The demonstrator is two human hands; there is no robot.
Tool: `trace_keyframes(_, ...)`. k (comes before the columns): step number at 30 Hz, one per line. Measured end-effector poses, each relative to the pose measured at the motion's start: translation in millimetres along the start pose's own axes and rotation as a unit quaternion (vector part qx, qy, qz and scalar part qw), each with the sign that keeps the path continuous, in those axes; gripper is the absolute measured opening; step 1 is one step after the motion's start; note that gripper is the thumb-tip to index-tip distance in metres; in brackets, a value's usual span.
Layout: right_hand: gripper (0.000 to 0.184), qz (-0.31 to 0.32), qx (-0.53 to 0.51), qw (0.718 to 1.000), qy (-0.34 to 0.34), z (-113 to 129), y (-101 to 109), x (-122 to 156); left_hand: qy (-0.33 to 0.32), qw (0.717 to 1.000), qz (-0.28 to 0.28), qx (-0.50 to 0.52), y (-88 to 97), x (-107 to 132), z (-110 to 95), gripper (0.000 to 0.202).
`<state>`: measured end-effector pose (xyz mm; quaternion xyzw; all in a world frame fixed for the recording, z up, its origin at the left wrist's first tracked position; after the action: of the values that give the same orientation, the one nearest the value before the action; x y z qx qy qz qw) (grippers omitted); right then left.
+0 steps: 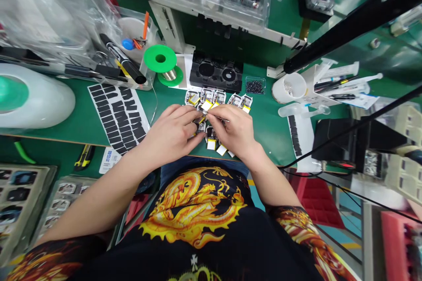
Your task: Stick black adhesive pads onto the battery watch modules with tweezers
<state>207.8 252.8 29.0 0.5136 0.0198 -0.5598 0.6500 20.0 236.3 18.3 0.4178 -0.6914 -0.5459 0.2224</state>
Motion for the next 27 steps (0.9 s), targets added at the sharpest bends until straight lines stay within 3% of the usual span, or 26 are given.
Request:
trace_keyframes(7, 0.009, -0.032, 0.013, 0.999, 0.033, 3, 3, -5, -0.003, 1.0, -0.009, 0.003, -1.4, -3, 0, 0.034)
trace_keyframes(15, 0.011, -0.128, -0.016, 0.992, -0.012, 18, 35, -20, -0.018, 0.999, -0.032, 0.006, 1.8, -1, -1, 0.029)
trace_keyframes(19, 0.007, -0.142, -0.09, 0.981, -0.1, 12, 35, -9, -0.039, 0.998, -0.05, 0.006, 2.0, 1, -3, 0.023)
trace_keyframes(23, 0.005, -0.187, -0.208, 0.934, -0.223, -7, 34, 8, -0.047, 0.996, -0.072, 0.0, 0.6, 1, -2, 0.024)
trace_keyframes(27, 0.009, -0.211, -0.287, 0.898, -0.26, -15, 38, 15, -0.052, 0.995, -0.085, 0.0, -1.8, 0, -1, 0.025)
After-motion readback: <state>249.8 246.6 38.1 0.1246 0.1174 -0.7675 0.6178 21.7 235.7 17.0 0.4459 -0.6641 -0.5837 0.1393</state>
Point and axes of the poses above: each hand's wrist, its own x-axis away from the middle knuckle, its own y-axis out of the back of the hand, z = x × y, the point moved 4 cm from there along -x, towards the middle knuckle, and after that the axes turned 7 degrees about y, right-handed, at the moved point
